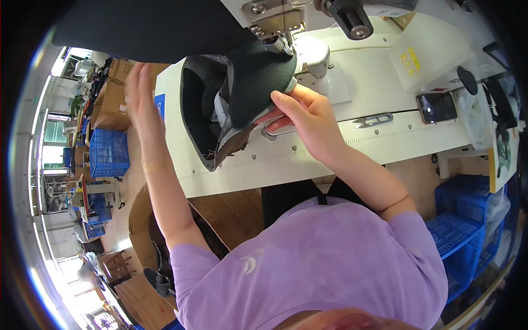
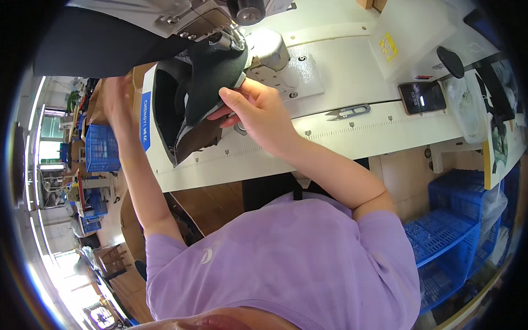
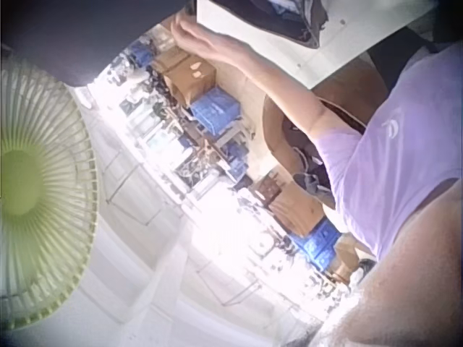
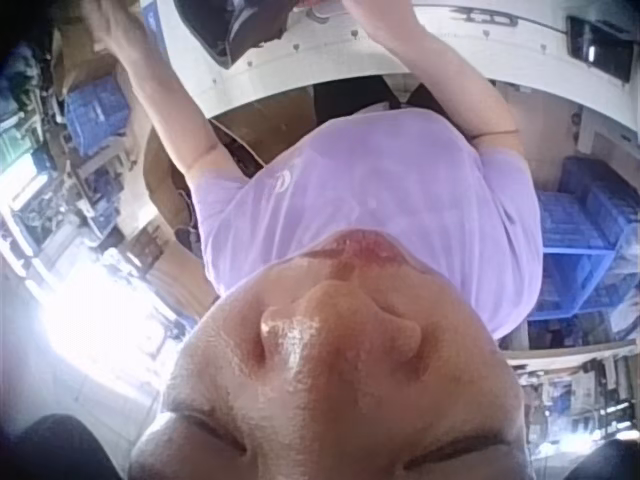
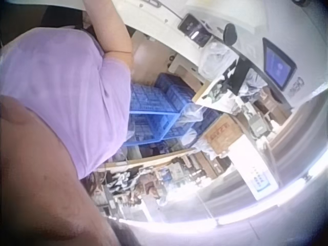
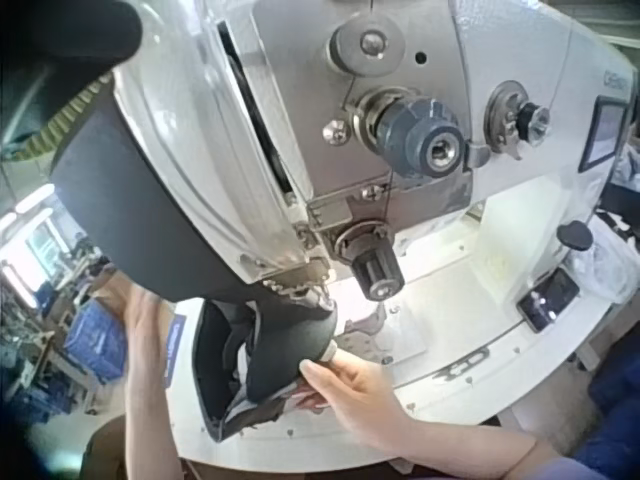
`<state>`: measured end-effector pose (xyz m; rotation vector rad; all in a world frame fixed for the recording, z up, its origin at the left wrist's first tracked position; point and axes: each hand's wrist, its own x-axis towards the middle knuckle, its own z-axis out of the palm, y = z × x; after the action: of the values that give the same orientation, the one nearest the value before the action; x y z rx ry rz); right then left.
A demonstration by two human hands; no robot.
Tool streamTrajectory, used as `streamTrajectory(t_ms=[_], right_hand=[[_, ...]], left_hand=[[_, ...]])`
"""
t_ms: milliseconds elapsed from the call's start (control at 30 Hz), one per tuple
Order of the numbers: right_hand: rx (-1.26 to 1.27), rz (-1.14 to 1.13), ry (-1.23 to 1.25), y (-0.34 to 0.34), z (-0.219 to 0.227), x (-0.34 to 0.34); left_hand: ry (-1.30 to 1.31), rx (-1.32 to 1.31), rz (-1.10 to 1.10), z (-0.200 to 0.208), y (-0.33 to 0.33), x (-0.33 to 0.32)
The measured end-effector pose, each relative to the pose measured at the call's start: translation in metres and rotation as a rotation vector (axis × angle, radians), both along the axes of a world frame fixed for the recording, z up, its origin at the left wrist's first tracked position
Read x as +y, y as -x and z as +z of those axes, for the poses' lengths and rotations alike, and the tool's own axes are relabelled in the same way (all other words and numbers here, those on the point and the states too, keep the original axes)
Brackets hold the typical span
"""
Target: Stitching components of a shoe using an industrial sewing machine.
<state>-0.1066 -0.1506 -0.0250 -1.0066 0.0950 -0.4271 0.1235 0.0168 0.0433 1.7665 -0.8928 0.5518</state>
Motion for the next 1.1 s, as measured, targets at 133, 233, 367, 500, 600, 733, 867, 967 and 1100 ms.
streamTrajectory(t_ms=[133, 233, 367, 500, 600, 733, 867, 967, 1100], right_hand=[[-0.046, 0.008, -0.046, -0.008, 0.003, 0.007], [-0.018, -0.030, -0.063, -0.003, -0.001, 0.002], [0.034, -0.055, -0.038, 0.000, -0.002, -0.005], [0.046, -0.062, -0.030, 0.003, -0.006, -0.012], [0.059, -0.086, 0.014, 0.002, -0.003, -0.014], [0.028, -0.085, 0.021, 0.005, 0.001, -0.011], [0.080, -0.119, 0.064, 0.010, -0.004, -0.006], [0.092, -0.122, 0.065, 0.015, -0.002, -0.002], [0.117, -0.107, 0.074, 0.021, -0.003, -0.007]], left_hand=[[-0.007, 0.955, -0.546, -0.056, -0.089, -0.011], [0.031, 0.946, -0.497, -0.035, -0.038, -0.035], [0.051, 0.866, -0.536, -0.025, -0.022, -0.027], [0.113, 0.853, -0.567, -0.019, -0.006, -0.011], [0.122, 0.839, -0.547, -0.017, -0.001, -0.006], [0.122, 0.810, -0.499, -0.014, 0.012, 0.000], [0.123, 0.737, -0.433, -0.015, 0.022, 0.007], [0.144, 0.713, -0.366, -0.009, 0.039, 0.008], [0.183, 0.689, -0.365, -0.005, 0.058, 0.013]])
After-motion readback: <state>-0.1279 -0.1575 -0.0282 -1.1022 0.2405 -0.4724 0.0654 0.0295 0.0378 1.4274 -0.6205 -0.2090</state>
